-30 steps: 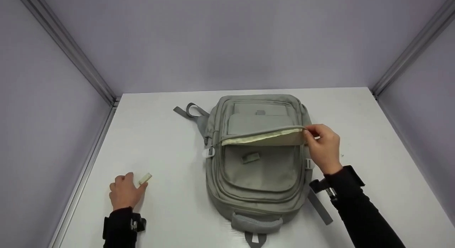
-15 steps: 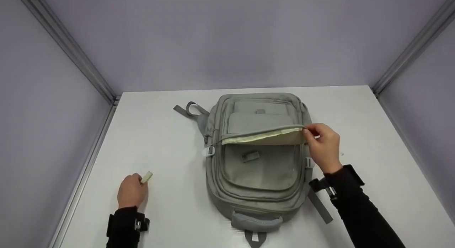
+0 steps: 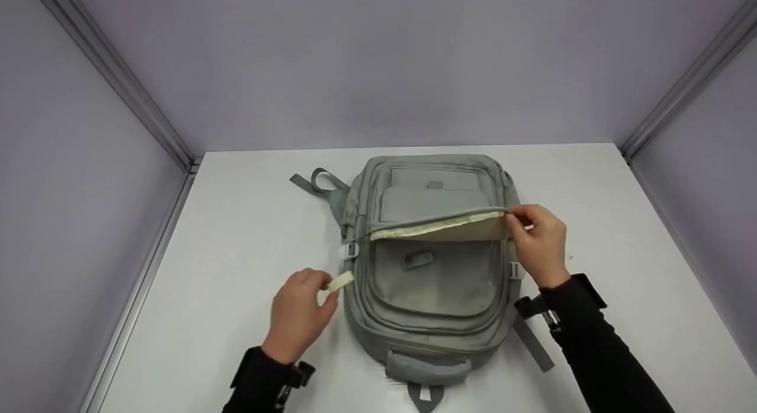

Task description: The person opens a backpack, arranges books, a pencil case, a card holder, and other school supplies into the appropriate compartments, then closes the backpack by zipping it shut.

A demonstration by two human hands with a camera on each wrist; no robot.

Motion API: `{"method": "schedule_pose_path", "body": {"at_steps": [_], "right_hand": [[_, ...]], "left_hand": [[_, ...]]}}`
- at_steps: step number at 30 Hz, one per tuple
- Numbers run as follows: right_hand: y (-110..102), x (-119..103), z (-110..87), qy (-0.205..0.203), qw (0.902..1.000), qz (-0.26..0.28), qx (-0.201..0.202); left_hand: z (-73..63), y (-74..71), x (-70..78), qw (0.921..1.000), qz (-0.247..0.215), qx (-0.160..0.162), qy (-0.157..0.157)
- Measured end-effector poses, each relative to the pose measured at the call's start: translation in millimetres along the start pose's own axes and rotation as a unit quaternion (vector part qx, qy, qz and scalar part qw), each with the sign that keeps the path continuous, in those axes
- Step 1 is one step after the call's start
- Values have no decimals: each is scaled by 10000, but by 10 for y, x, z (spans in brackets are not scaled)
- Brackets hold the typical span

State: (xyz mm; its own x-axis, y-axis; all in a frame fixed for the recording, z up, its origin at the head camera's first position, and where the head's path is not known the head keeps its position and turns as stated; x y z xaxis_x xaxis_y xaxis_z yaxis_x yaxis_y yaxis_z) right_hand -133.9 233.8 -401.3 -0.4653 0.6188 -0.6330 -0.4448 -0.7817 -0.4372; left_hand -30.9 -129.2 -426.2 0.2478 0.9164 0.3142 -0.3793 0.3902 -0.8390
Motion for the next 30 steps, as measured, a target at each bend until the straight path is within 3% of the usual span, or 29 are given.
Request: {"method": "schedule_pose_path", "body": {"at_steps": [3,6,9,13,18,21,27,30], "right_hand": [[-7,-11,6,-7,10000,-12,-35],[-10,-29,5,11,10000,-10,-80],[-13,-37,8,47,10000,13,-74],[-19,-42,5,26,10000,-40,-67],[-15,-56,-10,-34,9999,-84,-100],[-12,-55,-17,-44,9999,-80,-110],[-15,-38,-24,-62,9999,-119,-75],[-12,-37,-24,-93,9999,-116,-86]], "left_hand": [[137,65,413,9965,-153,261,774],[263,173,764,9908,-5,185,1339],[386,309,1058,9862,391,-94,1608],[544,498,1352,9784,913,-694,1722],[703,704,1555,9647,1108,-1815,1556],[748,819,1622,9566,1177,-2285,1369],[695,1029,1655,9444,1766,-2389,1409],[652,1086,1628,9431,1942,-2293,1426]]}}
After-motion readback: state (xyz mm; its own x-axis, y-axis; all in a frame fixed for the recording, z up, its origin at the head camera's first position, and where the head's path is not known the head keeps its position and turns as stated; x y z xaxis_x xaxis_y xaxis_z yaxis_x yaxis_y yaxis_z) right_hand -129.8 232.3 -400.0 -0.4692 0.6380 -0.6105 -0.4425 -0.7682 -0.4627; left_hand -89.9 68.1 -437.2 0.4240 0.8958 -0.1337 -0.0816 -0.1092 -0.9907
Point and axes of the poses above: each hand's wrist, its own z-axis towards the middle knuckle, its own y-axis out of the palm, x = y × z, the point moved 1 cm from there along z, towards the middle knuckle, and after that the axes turned 5 degrees about z, right-handed, at the moved point
